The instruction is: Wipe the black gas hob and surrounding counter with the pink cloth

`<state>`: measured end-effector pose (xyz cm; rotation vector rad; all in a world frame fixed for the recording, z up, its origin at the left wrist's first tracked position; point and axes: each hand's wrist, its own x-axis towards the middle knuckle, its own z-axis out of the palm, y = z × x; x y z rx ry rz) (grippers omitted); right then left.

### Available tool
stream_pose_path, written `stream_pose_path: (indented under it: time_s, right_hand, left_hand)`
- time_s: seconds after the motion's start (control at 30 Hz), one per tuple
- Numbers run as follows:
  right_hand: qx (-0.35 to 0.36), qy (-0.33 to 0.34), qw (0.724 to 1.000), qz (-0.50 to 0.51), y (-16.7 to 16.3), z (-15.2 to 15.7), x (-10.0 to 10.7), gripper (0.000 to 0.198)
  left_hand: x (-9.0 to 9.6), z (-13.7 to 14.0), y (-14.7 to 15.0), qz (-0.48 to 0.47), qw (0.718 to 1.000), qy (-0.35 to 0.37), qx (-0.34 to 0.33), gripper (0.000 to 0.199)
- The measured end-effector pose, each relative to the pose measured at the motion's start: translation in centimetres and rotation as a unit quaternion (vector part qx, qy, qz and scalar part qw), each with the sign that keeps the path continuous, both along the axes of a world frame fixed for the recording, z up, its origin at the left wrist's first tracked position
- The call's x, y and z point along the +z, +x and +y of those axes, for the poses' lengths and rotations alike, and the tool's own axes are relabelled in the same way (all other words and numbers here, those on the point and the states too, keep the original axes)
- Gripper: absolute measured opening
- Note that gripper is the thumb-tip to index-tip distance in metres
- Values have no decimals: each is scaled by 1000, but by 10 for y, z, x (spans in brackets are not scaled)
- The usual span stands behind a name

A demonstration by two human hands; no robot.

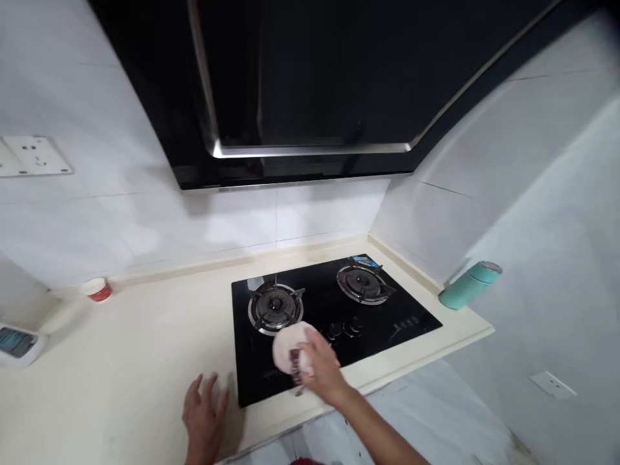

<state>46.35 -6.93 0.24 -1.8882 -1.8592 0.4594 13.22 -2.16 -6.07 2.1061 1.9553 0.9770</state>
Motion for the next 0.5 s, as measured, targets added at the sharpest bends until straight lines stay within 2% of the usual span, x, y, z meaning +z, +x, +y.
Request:
stream_pose_path:
  time_s: [0.1,0.2,0.27,0.37,0.5]
  right_hand:
    - [86,-93,992,-9,-37,32,-2,79]
    - [115,-113,987,-3,-39,42,-3,93]
    - [113,-100,989,3,-29,40,-3,94]
    - [77,-78,994,30,-1,28,-7,83]
    - [46,-53,997,42,57,-7,-28,74]
  left_hand:
    - [3,6,63,1,998,-11,-68,43]
    - [4,5,98,46,996,-42,-70,41]
    - [4,4,103,77,994,-52,-60,43]
    - [2,4,99,93,993,-57,-51,47]
    - [-1,6,95,117,991,-46,-36,48]
